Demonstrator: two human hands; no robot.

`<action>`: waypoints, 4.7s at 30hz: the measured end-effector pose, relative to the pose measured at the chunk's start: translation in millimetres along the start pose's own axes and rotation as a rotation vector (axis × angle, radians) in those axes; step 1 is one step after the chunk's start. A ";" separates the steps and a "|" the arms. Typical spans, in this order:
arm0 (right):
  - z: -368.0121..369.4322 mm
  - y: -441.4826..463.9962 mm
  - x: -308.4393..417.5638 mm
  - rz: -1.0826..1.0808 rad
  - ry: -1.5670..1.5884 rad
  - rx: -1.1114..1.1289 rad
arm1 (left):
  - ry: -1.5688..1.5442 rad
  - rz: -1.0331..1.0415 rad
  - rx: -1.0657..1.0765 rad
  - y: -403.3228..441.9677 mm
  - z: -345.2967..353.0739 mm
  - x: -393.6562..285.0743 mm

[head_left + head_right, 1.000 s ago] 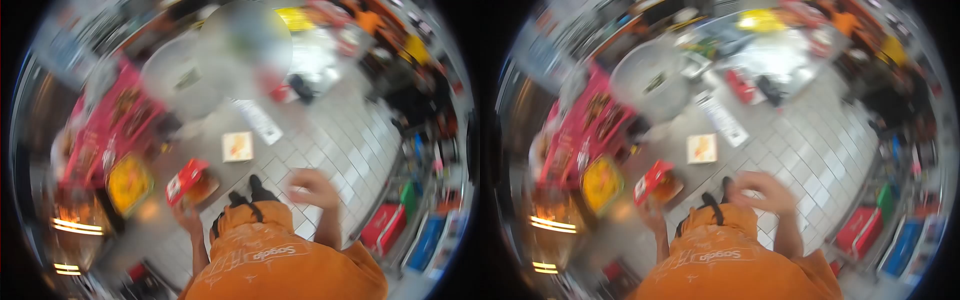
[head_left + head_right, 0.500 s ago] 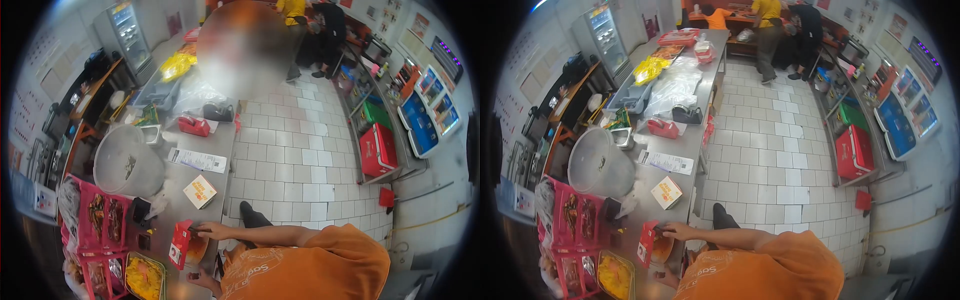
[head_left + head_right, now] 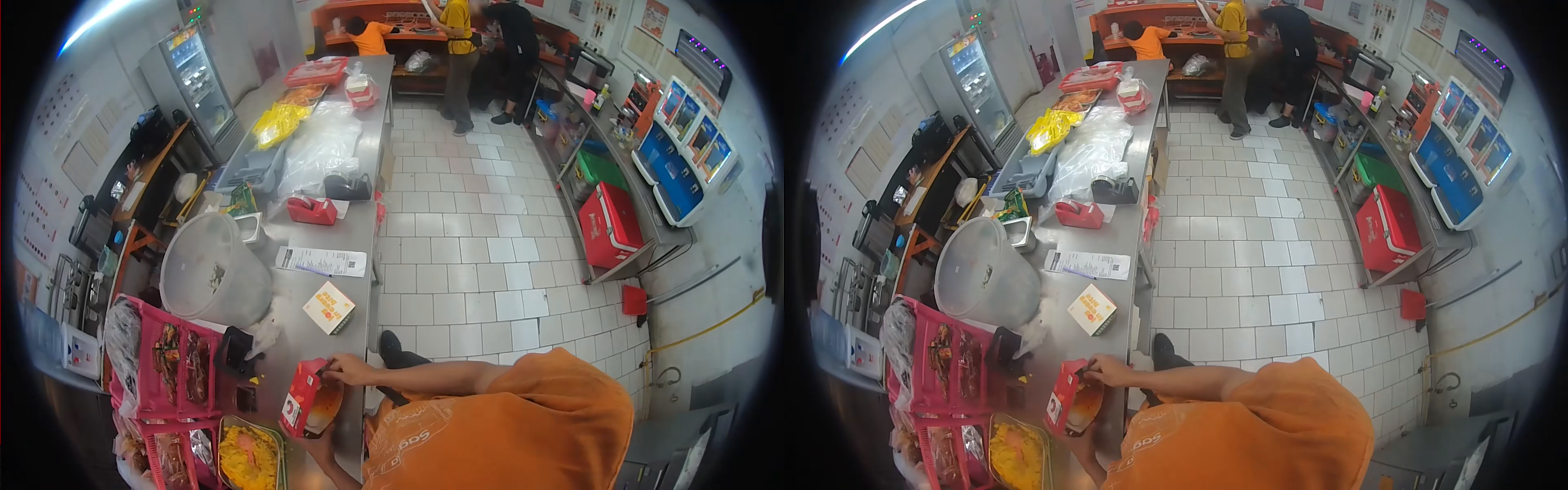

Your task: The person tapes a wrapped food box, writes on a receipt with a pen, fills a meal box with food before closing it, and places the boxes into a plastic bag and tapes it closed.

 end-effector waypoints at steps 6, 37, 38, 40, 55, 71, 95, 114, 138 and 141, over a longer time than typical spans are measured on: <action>1.3 17.3 -13.6 0.369 0.195 -0.245 | 0.127 -0.074 0.032 24.7 0.2 -25.2; -16.9 42.5 12.8 0.349 0.441 0.677 | 0.230 0.016 0.140 -29.7 22.9 -41.3; -23.4 46.4 23.3 0.273 0.158 0.625 | 0.231 0.015 0.145 -32.9 23.3 -38.5; -16.5 49.6 18.3 0.254 0.100 0.613 | -0.263 -0.272 0.009 -43.2 20.3 -10.7; -12.9 59.5 12.8 0.422 0.038 0.538 | -0.471 -0.790 -0.383 -40.1 4.4 29.4; -20.1 66.2 27.6 0.581 0.119 0.568 | -0.404 -0.979 -0.535 -47.3 -0.5 24.8; -12.9 63.6 38.3 0.432 -0.113 0.400 | 0.104 -0.711 -0.187 -44.0 8.0 1.4; -16.1 78.5 46.5 0.824 0.242 0.785 | -0.376 -1.022 -0.468 -27.9 11.6 -29.1; -18.3 55.5 16.9 0.059 0.003 0.306 | -0.305 -0.960 -0.504 -42.4 5.6 -27.0; -25.5 50.6 54.5 0.273 0.005 0.594 | -0.193 -0.811 -0.356 -61.6 -6.6 -17.4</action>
Point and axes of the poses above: each hand's wrist, its own y-axis towards the middle knuckle, its own z-axis out of the palm, x = y × z, the point moved 6 cm from there along y, towards the middle knuckle, and after that the axes turned 4 degrees about z, right-handed, at the moved point
